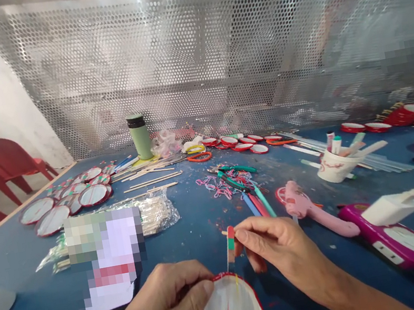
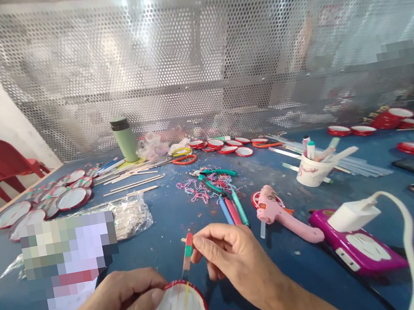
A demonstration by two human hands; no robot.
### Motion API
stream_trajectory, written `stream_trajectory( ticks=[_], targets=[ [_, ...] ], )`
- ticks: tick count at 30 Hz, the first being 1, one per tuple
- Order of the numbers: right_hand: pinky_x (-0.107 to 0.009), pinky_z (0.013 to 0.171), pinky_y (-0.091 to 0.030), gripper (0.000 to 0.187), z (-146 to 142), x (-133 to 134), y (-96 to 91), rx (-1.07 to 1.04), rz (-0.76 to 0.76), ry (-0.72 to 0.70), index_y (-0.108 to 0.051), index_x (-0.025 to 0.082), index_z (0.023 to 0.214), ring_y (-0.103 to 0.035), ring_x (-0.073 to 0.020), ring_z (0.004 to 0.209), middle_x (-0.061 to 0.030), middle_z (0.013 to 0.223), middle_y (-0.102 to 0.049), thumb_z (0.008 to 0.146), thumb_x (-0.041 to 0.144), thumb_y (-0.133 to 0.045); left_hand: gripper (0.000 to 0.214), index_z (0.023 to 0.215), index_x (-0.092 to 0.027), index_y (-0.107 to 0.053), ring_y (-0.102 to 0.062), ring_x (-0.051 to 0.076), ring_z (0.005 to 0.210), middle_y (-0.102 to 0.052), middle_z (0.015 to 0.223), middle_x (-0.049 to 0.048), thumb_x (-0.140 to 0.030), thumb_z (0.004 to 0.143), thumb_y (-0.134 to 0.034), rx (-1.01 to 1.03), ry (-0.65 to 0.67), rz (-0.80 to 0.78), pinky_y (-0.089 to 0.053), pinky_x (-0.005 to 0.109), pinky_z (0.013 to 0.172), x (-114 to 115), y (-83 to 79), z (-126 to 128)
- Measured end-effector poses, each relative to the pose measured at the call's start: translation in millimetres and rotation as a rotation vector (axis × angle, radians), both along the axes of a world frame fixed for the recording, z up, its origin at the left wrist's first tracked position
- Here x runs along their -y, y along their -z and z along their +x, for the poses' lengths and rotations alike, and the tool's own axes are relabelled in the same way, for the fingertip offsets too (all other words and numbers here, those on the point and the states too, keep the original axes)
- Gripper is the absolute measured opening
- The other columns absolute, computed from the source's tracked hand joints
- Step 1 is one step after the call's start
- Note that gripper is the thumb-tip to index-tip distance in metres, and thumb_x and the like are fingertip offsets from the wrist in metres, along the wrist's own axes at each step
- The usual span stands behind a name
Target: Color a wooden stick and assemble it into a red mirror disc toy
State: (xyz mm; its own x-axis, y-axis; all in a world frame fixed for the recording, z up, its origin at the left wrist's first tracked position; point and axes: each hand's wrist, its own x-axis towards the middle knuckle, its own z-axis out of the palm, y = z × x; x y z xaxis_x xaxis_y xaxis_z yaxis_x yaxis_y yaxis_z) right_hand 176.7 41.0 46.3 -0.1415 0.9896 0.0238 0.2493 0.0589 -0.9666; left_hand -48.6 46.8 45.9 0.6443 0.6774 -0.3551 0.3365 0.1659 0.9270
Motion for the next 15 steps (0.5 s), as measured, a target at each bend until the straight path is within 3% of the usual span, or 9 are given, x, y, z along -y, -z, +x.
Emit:
stream_trajectory(
  ticks=[7, 15],
  targets=[
    [-0.02, 0.051, -0.043, 0.039, 1.3, 0.8, -1.4, 0.023, 0.022, -0.005, -0.071, 0.017, 0.08, -0.054, -0.0073, 0.051, -0.0004, 0.07, -0.068, 0.093, 0.052, -0.061, 0.055, 0.087, -0.015, -0.062, -0.059, 0.012, 0.049, -0.055, 0.057, -0.0005, -0.069, 0.088, -0.049, -0.028, -0.008, 0.024, -0.042, 0.019, 0.045, 1.9, -5.8, -0.3],
    [-0.021, 0.05, -0.042, 0.041, 1.2, -0.3, -0.6, 0.068, 0.033, -0.001, -0.07, 0.018, 0.078, -0.054, -0.0078, 0.05, -0.0015, 0.073, -0.07, 0.093, 0.054, -0.059, 0.058, 0.082, -0.016, -0.06, -0.058, 0.012, 0.048, -0.055, 0.055, -0.0005, -0.073, 0.084, -0.05, -0.03, -0.008, 0.017, -0.042, 0.019, 0.044, 2.8, -5.8, -0.1]
  ],
)
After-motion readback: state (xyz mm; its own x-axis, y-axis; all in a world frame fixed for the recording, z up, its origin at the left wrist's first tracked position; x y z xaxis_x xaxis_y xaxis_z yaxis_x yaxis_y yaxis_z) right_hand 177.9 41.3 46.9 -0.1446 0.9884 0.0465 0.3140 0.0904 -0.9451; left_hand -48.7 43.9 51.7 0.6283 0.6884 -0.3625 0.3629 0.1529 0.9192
